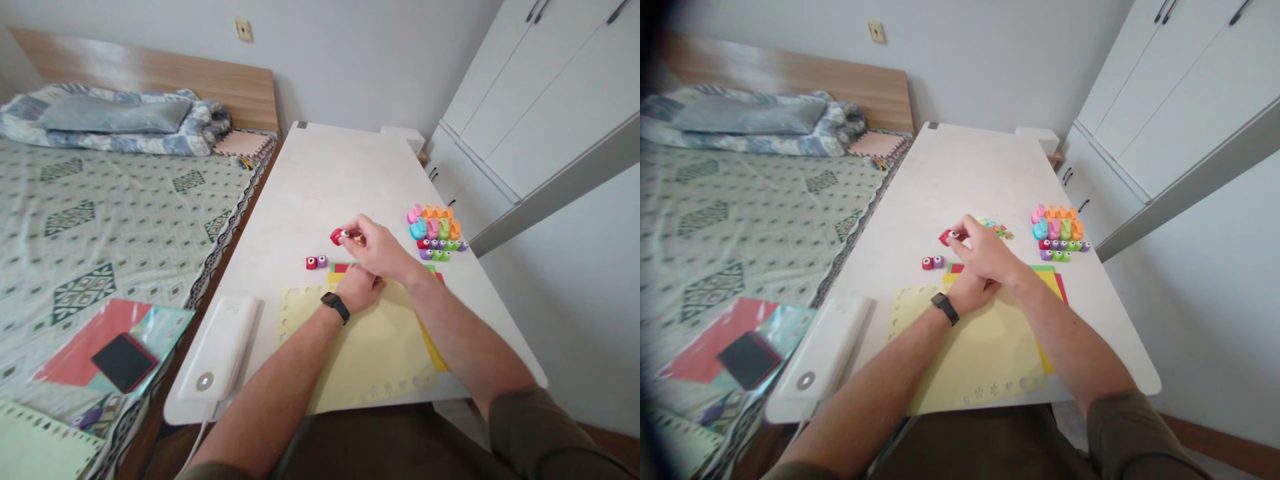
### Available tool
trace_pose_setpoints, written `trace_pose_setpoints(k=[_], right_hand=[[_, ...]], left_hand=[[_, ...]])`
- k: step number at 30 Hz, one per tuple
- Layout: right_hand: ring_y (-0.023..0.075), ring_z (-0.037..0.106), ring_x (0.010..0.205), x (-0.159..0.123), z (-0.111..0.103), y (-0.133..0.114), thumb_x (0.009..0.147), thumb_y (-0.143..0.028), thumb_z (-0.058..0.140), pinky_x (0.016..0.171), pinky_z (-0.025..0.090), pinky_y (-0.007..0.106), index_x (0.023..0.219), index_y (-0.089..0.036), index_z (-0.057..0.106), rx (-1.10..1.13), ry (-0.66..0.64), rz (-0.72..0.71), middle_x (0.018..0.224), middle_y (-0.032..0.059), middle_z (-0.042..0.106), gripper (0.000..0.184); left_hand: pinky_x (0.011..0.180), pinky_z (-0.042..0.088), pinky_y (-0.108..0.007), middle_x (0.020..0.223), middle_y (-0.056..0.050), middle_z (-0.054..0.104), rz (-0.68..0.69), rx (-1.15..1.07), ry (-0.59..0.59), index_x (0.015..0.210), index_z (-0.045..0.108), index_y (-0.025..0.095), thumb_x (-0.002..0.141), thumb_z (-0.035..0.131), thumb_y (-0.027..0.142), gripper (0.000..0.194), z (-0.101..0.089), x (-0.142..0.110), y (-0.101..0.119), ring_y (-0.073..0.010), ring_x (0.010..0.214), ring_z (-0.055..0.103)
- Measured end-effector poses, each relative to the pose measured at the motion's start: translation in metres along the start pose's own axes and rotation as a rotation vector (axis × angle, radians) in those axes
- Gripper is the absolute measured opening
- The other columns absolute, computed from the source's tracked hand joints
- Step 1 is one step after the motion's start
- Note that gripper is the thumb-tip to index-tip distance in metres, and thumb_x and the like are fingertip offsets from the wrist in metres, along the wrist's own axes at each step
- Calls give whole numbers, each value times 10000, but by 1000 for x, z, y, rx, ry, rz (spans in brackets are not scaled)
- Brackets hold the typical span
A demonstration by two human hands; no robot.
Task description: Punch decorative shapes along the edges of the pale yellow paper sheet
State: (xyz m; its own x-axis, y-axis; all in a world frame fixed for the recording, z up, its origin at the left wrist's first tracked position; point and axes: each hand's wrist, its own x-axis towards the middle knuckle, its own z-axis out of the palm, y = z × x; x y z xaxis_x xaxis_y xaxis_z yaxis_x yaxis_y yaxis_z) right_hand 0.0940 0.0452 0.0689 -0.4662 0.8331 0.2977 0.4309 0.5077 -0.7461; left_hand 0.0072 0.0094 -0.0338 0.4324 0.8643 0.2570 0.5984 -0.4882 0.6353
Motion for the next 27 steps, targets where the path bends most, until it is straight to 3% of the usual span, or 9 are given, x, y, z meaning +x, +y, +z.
trace_pose_setpoints(k=[2, 6, 11, 15, 20, 27], right_hand=[[190, 667, 886, -19, -24, 22, 920, -406, 631, 805, 510, 344, 1041, -219, 584, 74, 72, 92, 1025, 59, 725, 228], [190, 669, 841, -59, -59, 73, 834, -415, 738, 789, 540, 358, 1022, -215, 581, 147, 152, 260, 1018, 69, 716, 316], [199, 678, 918, -98, -79, 111, 776, -356, 791, 876, 538, 377, 1186, -202, 621, 238, 71, 441, 1090, 85, 718, 470], [197, 676, 899, -111, -82, 120, 722, -337, 832, 866, 542, 370, 1130, -200, 650, 288, 10, 499, 1061, 75, 721, 467], [182, 670, 876, -120, -79, 114, 705, -330, 851, 852, 542, 359, 1071, -205, 621, 370, -47, 535, 993, 51, 709, 450], [178, 650, 858, -123, -77, 115, 683, -342, 865, 850, 529, 363, 1002, -196, 614, 364, -34, 596, 952, 47, 703, 431]], left_hand=[[900, 523, -398, 943, -74, 732, 13, 30, -36, 1017, 702, 182, 892, 626, 241, 157, 0, 1, -1, -242, 934, 673], [854, 505, -357, 952, -50, 742, 25, 31, -42, 1048, 685, 202, 896, 614, 260, 178, -2, 1, -1, -222, 909, 675], [861, 496, -339, 966, -35, 752, 18, -5, -51, 1080, 679, 206, 904, 616, 251, 192, -3, 1, 0, -210, 934, 676], [854, 500, -330, 953, -32, 753, 16, -18, -44, 1074, 678, 200, 902, 630, 258, 188, -3, 2, 0, -202, 930, 675], [831, 509, -311, 945, -24, 746, 5, -44, -34, 1071, 681, 208, 905, 628, 267, 184, -1, 2, -3, -183, 892, 674], [794, 515, -291, 937, -25, 745, -10, -83, -50, 1060, 691, 202, 911, 616, 265, 179, -1, 3, -4, -173, 868, 677]])
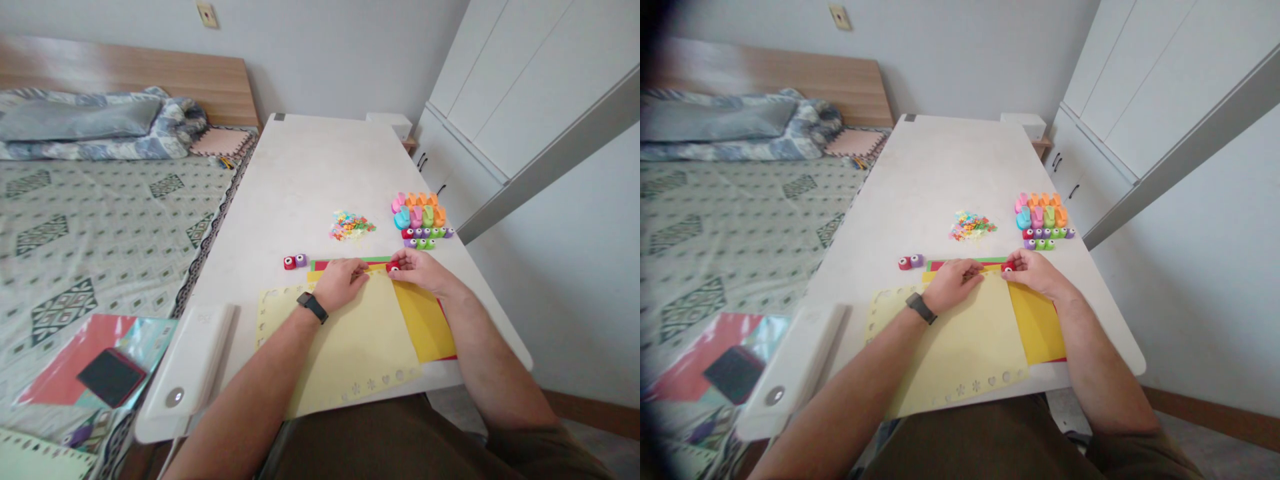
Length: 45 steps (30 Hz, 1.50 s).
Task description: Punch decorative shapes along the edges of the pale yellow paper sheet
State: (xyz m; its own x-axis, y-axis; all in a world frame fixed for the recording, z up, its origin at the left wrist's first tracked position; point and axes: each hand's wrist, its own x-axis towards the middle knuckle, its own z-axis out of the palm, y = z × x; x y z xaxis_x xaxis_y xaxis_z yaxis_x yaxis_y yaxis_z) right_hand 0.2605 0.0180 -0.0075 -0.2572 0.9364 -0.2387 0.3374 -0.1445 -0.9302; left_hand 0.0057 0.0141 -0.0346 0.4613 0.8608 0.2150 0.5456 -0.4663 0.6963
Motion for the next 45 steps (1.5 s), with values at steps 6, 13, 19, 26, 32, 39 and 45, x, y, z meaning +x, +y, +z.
trace_pose_setpoints(k=[6, 13, 19, 26, 32, 39, 45], right_hand=[[175, 638, 841, 1, -3, 2, 672, -354, 872, 817, 525, 352, 984, -199, 620, -3, 43, 11, 934, 35, 691, 430], [168, 630, 827, -2, -1, -3, 678, -357, 871, 803, 519, 342, 988, -192, 621, 5, 22, 23, 922, 33, 689, 431], [174, 643, 851, -2, 1, -3, 665, -345, 882, 842, 525, 351, 1002, -198, 638, 44, 8, 32, 955, 44, 708, 441], [197, 662, 958, 0, -2, -3, 698, -354, 862, 947, 516, 386, 1152, -205, 672, 133, -50, 5, 1067, 61, 717, 514], [202, 660, 975, 3, 1, -3, 715, -314, 838, 962, 506, 397, 1222, -207, 683, 98, -133, -26, 1102, 66, 720, 542], [204, 665, 955, 7, 1, -3, 691, -260, 837, 899, 531, 369, 1180, -201, 675, 43, -171, -45, 1060, 70, 719, 518], [181, 651, 856, 10, -4, 2, 722, -288, 813, 836, 531, 344, 1185, -233, 689, -66, -212, -65, 1017, 33, 717, 483]], left_hand=[[763, 512, -286, 921, -24, 741, -8, -11, 1, 1063, 693, 198, 906, 620, 256, 182, -1, 0, 1, -172, 848, 674], [777, 519, -290, 919, -26, 741, -18, -4, -3, 1059, 694, 199, 905, 621, 256, 180, -1, 1, 2, -174, 849, 675], [804, 528, -299, 943, -28, 747, -25, -12, -10, 1069, 696, 206, 909, 613, 267, 190, -2, 0, 3, -183, 877, 679], [826, 531, -309, 949, -36, 750, -37, 0, -14, 1069, 696, 203, 905, 618, 262, 191, -2, 0, 3, -188, 888, 684], [814, 530, -305, 944, -38, 745, -23, -12, -15, 1070, 696, 198, 910, 612, 263, 192, -1, 0, 2, -182, 875, 682], [818, 530, -307, 952, -39, 748, -23, -8, -16, 1063, 696, 199, 908, 615, 270, 188, -1, 0, 2, -186, 884, 685], [828, 526, -314, 945, -34, 750, -21, 12, -6, 1049, 698, 205, 900, 630, 272, 177, 0, 0, 2, -192, 890, 684]])
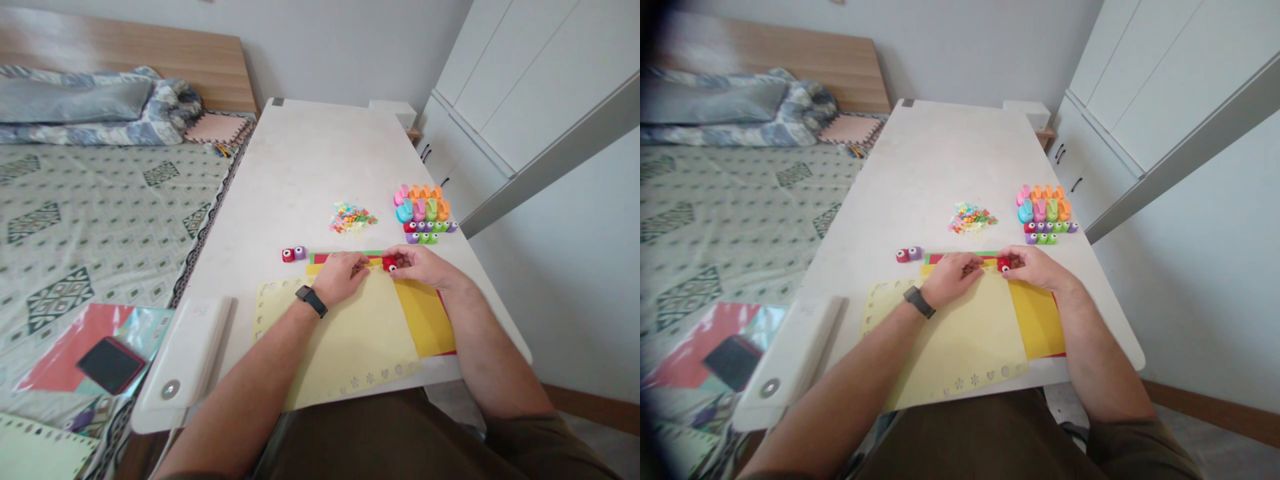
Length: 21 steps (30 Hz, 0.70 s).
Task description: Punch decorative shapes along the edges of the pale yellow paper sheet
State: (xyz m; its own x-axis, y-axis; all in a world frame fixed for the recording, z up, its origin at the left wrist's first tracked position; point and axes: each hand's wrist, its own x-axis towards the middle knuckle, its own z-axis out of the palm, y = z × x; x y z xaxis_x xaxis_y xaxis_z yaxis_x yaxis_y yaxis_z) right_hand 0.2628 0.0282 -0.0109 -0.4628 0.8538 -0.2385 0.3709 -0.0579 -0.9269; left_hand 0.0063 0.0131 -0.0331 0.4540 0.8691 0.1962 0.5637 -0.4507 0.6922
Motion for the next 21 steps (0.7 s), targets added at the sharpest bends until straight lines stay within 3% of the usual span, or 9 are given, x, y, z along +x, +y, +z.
trace_pose_setpoints(k=[21], right_hand=[[180, 641, 805, -1, 3, -2, 733, -302, 789, 761, 530, 321, 1186, -237, 683, -64, -19, -14, 936, 18, 708, 471]], left_hand=[[839, 530, -315, 957, -40, 753, -4, -11, -15, 1053, 696, 200, 903, 621, 257, 178, 0, 0, 1, -193, 901, 690]])
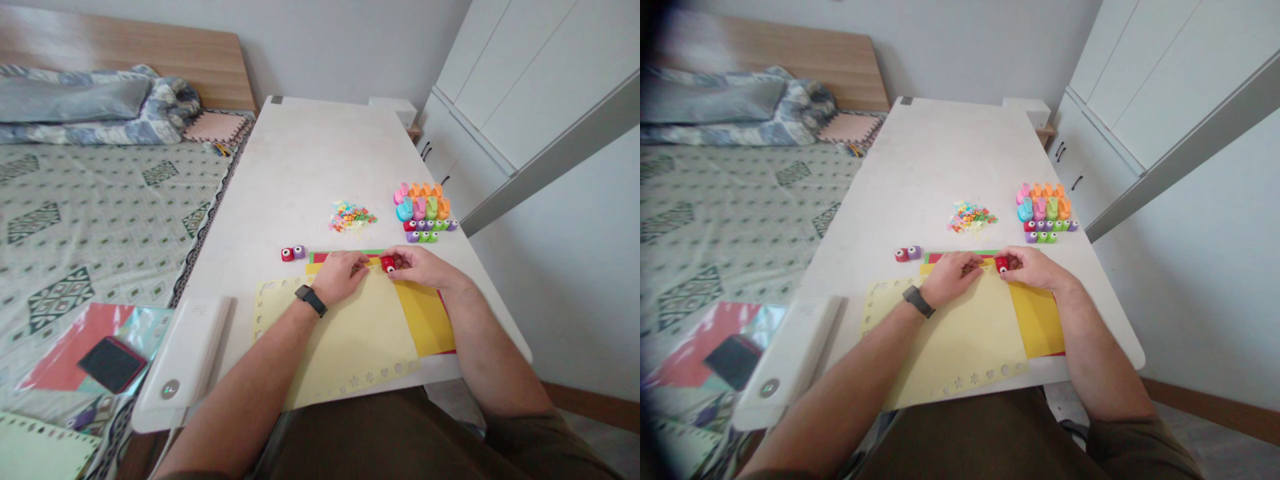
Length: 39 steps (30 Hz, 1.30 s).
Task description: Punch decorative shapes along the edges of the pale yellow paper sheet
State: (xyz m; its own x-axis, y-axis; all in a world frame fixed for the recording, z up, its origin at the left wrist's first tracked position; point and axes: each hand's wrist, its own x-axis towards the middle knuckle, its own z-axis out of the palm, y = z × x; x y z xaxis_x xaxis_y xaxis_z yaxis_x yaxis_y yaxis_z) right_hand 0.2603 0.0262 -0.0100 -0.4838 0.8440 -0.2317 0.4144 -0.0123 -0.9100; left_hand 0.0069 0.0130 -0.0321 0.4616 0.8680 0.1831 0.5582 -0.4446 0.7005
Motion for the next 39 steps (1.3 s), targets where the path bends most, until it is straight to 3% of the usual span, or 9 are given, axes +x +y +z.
trace_pose_setpoints(k=[14, 26, 39], right_hand=[[175, 627, 796, -1, 3, -2, 764, -321, 773, 741, 522, 313, 1166, -229, 659, -41, -8, 3, 926, 20, 690, 427], [192, 636, 891, -2, 2, -2, 853, -352, 698, 828, 530, 347, 1227, -220, 638, -68, -19, -13, 1022, 45, 689, 402], [195, 645, 872, -1, 1, 1, 833, -349, 715, 799, 534, 341, 1178, -211, 638, -105, 1, -13, 1004, 51, 695, 380]], left_hand=[[829, 532, -310, 958, -34, 752, 15, 1, 9, 1049, 692, 206, 905, 619, 259, 170, 0, 0, -1, -189, 896, 688], [829, 537, -316, 976, -45, 753, 4, 16, 4, 1061, 698, 204, 914, 606, 275, 187, -1, 0, 1, -195, 902, 689], [815, 530, -306, 949, -32, 749, 20, 7, 15, 1053, 692, 202, 905, 619, 266, 176, 1, -1, -2, -186, 886, 686]])
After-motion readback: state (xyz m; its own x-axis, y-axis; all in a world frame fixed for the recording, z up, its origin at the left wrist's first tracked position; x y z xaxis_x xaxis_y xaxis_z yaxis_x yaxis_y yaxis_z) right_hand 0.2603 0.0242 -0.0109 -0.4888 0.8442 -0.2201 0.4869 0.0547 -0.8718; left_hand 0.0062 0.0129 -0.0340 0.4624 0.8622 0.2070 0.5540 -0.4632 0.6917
